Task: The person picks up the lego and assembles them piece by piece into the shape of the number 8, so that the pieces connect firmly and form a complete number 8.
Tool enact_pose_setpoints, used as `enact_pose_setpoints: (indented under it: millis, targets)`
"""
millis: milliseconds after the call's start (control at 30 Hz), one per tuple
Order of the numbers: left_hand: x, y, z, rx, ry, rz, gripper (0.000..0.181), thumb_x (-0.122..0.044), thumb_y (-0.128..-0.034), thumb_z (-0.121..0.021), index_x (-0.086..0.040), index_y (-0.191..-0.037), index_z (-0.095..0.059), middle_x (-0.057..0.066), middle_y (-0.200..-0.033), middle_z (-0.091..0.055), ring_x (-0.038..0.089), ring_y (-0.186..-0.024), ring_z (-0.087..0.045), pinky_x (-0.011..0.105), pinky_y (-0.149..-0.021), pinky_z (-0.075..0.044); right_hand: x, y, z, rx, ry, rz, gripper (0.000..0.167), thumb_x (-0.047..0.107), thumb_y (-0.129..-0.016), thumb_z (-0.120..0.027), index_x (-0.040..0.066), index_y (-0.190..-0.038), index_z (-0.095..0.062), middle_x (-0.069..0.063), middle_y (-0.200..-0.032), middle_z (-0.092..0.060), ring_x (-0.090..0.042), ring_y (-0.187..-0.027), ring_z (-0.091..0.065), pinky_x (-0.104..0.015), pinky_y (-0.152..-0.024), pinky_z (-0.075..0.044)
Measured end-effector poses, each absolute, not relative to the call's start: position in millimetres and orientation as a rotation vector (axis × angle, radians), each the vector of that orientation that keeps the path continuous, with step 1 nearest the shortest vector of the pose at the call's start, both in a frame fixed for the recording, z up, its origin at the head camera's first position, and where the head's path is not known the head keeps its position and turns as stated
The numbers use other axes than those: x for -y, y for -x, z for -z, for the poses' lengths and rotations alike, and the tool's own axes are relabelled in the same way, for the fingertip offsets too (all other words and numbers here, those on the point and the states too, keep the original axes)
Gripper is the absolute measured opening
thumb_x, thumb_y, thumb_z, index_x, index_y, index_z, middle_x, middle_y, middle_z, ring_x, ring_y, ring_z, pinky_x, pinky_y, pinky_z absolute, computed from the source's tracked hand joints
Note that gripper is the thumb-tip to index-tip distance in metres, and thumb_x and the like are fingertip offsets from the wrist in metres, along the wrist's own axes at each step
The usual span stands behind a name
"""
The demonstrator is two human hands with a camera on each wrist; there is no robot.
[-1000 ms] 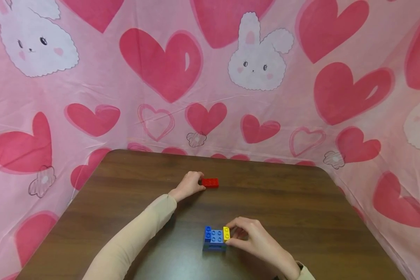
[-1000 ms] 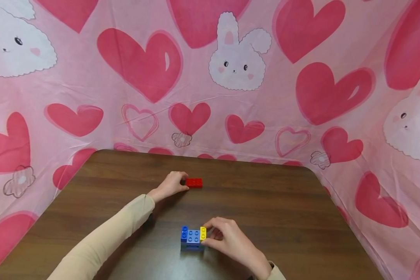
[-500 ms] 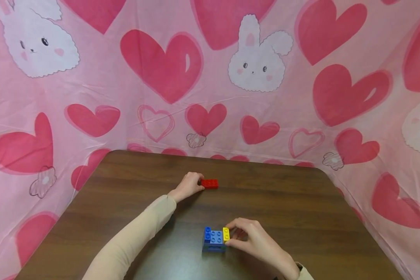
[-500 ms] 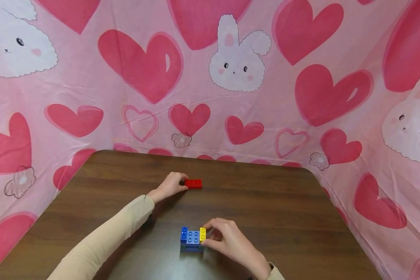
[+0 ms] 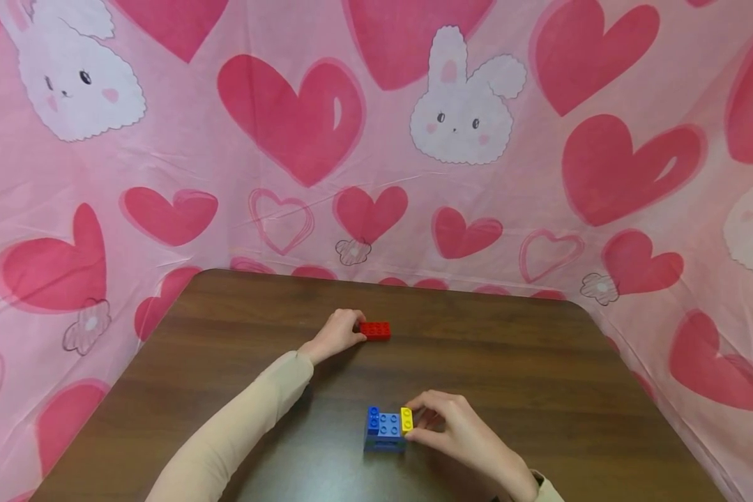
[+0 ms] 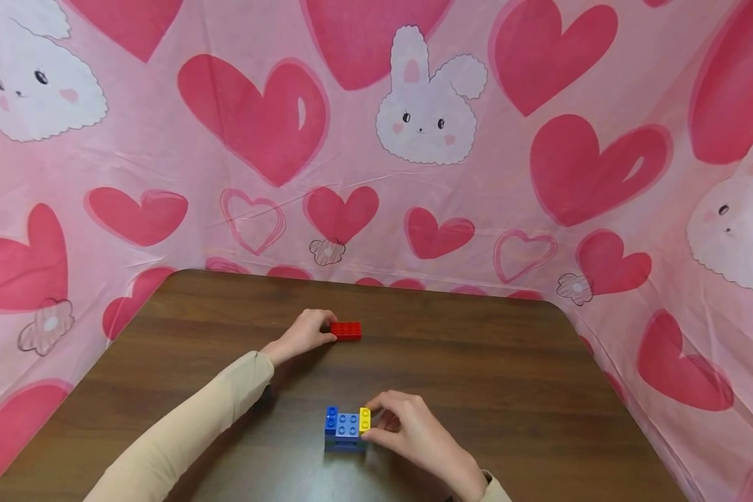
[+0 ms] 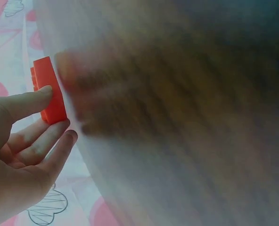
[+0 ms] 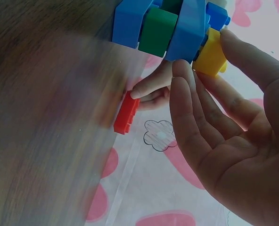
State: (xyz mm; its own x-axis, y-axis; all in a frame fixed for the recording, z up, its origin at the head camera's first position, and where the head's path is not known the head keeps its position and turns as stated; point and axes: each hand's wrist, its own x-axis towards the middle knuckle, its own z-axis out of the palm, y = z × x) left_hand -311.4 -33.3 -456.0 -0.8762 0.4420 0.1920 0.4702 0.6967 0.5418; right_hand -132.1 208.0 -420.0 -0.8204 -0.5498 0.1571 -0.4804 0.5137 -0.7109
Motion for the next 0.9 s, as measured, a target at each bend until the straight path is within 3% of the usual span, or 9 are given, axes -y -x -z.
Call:
enact_pose_setpoints:
  millis: [600, 900]
  targets:
    - [36.3, 293.3, 438.8, 2.866, 0.784, 1.044, 0.028, -0.014, -0.0843, -0.078, -0.003, -0.109, -0.071, 0.012, -0.101, -0.073, 0.019, -0.082, -0.06, 0.037, -0.084, -0.059, -207.9, 132.4, 417.2, -2.673, 0.914, 1.188, 0.03, 0.031, -0.088, -0.074, 0.011, -0.11, -0.069, -0.002, -0.098, -0.073, 0.005, -0.074, -0.061, -0.019, -0.067, -0.056]
    - [43.8, 276.4, 433.6, 2.863, 0.833, 1.085, 0.029, -0.014, -0.0851, -0.077, -0.004, -0.112, -0.071, 0.011, -0.106, -0.074, 0.022, -0.089, -0.065, 0.037, -0.087, -0.059, -207.6, 132.5, 419.2, -2.671, 0.936, 1.184, 0.029, 0.031, -0.089, -0.074, 0.011, -0.11, -0.069, -0.002, -0.097, -0.073, 0.005, -0.074, -0.061, -0.019, -0.067, -0.056]
